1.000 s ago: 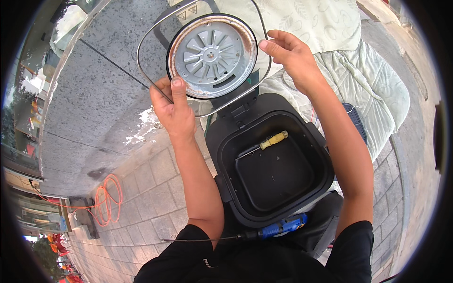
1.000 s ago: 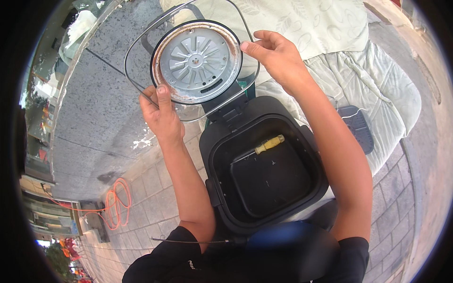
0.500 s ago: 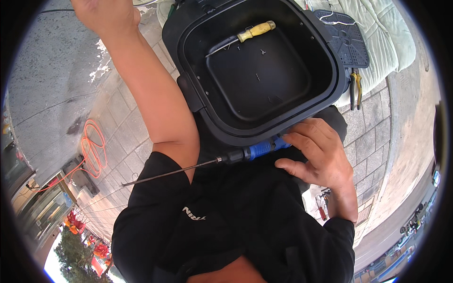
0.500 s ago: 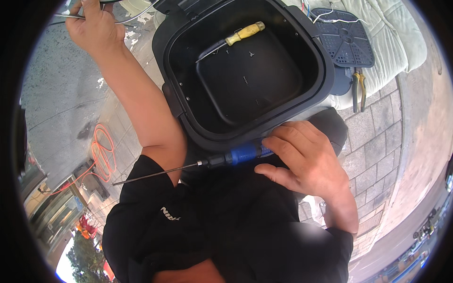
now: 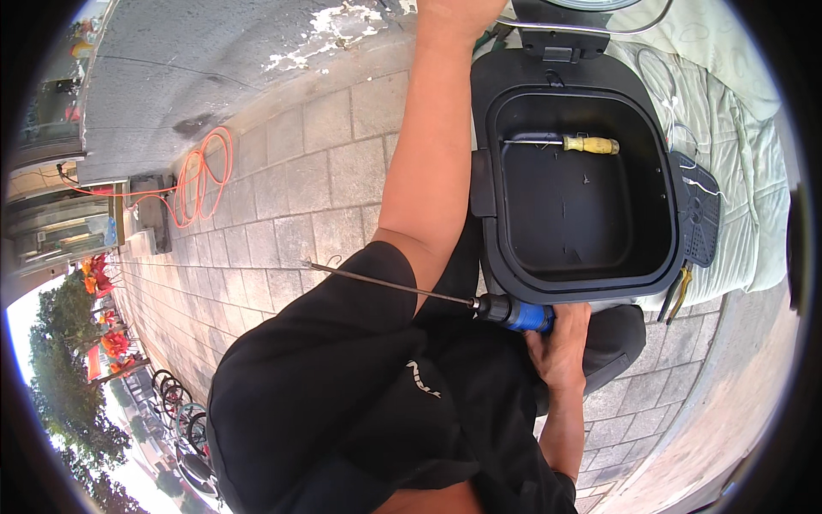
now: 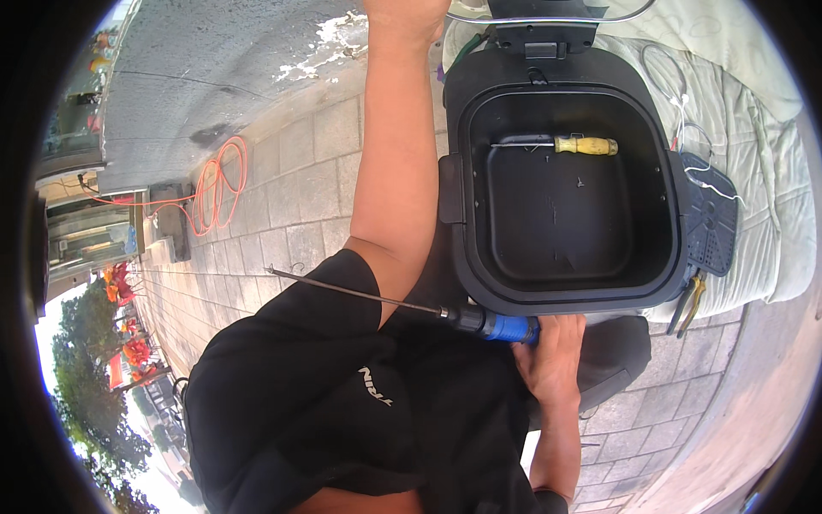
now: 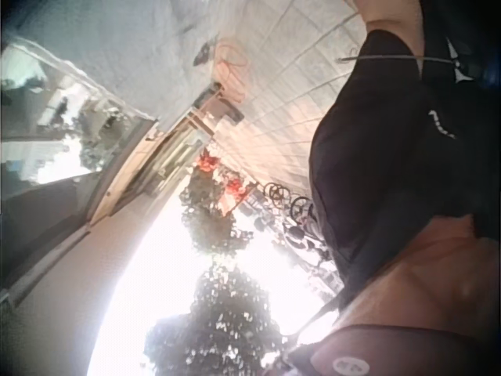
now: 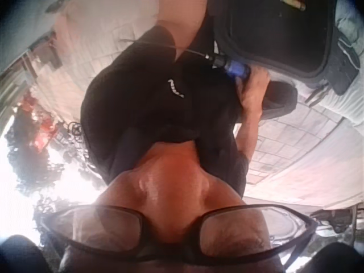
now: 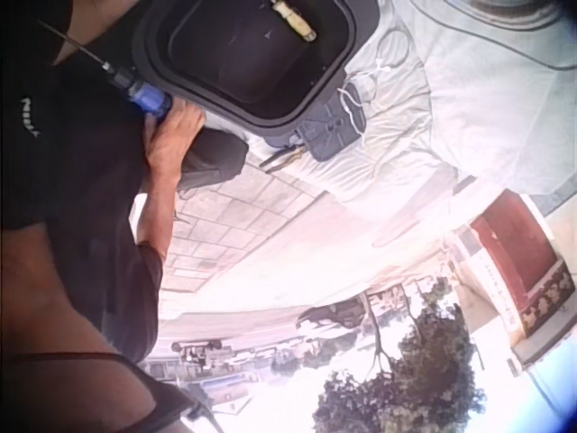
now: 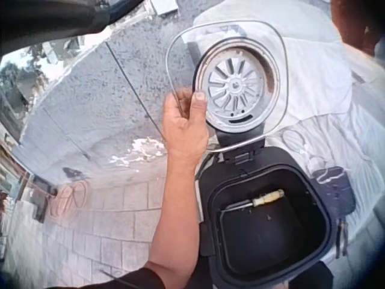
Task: The person is repairing a small appliance, likely a fan or heater, on a sidewalk. They use a screwdriver and a power drill to remove and reattach screws to the appliance's casing.
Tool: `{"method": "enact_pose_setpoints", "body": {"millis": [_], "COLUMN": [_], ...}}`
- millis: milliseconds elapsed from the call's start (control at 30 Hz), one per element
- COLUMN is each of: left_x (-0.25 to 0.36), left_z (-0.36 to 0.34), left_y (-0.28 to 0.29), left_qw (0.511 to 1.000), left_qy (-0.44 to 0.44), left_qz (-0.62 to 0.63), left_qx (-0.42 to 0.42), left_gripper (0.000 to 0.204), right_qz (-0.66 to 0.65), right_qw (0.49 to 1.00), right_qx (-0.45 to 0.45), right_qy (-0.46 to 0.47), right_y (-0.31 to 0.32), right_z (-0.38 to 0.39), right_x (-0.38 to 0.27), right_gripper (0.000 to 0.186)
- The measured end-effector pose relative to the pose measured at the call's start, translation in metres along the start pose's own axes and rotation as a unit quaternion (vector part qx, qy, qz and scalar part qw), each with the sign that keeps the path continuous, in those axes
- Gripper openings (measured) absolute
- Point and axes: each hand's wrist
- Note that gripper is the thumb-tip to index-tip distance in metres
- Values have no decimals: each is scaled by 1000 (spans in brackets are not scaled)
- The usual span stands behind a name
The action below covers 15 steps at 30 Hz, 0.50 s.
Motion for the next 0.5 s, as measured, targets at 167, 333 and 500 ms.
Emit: {"method": "enact_pose_setpoints", "body": {"millis": [167, 333, 500], "left_x": [2, -4, 18], "left_z": [3, 8, 5], "left_y": [4, -2, -4], "left_qw": [1000, 998, 998], "left_qy": [16, 40, 16], "left_qz": [17, 42, 66], "left_qx": [6, 5, 13], "left_gripper": [19, 21, 31], "right_qz": [-22, -63, -120], "right_qw": [1000, 998, 992], "right_qx": [-21, 0, -11], "right_qy": [-6, -7, 25], "right_y": [5, 15, 39], "right_z": [9, 15, 30], "right_x": [3, -15, -30], "right_gripper": [77, 69, 73]}}
Point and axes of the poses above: each hand's wrist, its own z-axis away from the middle knuckle, its own y-axis out of the back of the hand, x = y × z, and after that the axes turned 9 degrees about -y, right-handed
